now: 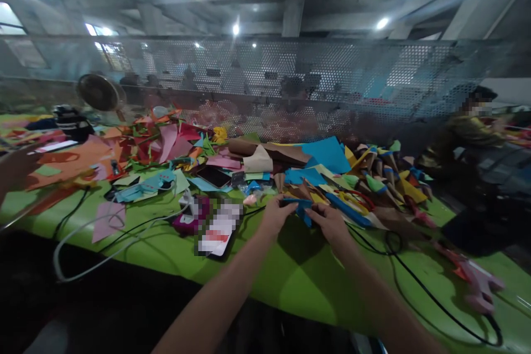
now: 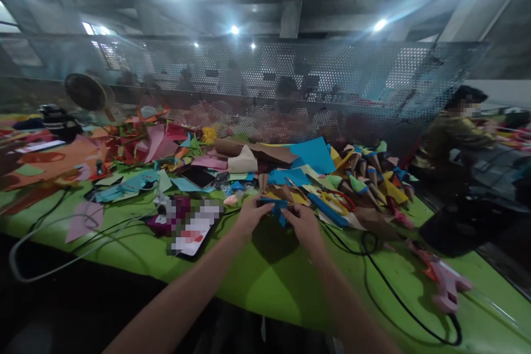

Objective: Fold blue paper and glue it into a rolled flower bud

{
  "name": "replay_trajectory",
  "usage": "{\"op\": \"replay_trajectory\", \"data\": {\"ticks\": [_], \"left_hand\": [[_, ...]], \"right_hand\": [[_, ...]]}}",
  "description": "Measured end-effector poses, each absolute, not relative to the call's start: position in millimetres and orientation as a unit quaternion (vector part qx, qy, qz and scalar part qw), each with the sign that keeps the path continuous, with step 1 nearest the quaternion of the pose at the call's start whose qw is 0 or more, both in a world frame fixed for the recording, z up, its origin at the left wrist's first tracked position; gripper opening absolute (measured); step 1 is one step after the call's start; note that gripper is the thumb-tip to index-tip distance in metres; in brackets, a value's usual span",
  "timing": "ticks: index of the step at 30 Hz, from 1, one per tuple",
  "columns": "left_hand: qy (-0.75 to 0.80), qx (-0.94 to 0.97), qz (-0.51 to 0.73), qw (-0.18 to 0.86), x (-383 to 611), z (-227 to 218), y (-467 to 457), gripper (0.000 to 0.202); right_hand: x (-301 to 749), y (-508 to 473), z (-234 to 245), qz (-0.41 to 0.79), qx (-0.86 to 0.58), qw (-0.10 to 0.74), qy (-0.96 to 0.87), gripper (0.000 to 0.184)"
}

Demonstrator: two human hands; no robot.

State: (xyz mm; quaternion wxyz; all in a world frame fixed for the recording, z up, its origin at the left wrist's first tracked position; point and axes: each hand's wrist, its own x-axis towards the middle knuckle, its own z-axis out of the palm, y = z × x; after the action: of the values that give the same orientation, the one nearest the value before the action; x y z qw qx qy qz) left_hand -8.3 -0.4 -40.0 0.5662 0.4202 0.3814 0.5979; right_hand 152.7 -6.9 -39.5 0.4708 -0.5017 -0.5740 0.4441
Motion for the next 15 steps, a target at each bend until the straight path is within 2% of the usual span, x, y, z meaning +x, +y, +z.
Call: {"op": "replay_trajectory", "data": {"ticks": [7,15], "left_hand": [[0.405,0.393,0.603,0.564,6,-33,-3,0.015],[0.433,0.386,0.592,0.559,14,-25,4,0.002]], "right_hand": [[152,-1,-26,0.486,-0.500,0.464,-0.547,0.044],[165,23,-17,0.470,-0.513,0.455,-0.556,0.043]]}}
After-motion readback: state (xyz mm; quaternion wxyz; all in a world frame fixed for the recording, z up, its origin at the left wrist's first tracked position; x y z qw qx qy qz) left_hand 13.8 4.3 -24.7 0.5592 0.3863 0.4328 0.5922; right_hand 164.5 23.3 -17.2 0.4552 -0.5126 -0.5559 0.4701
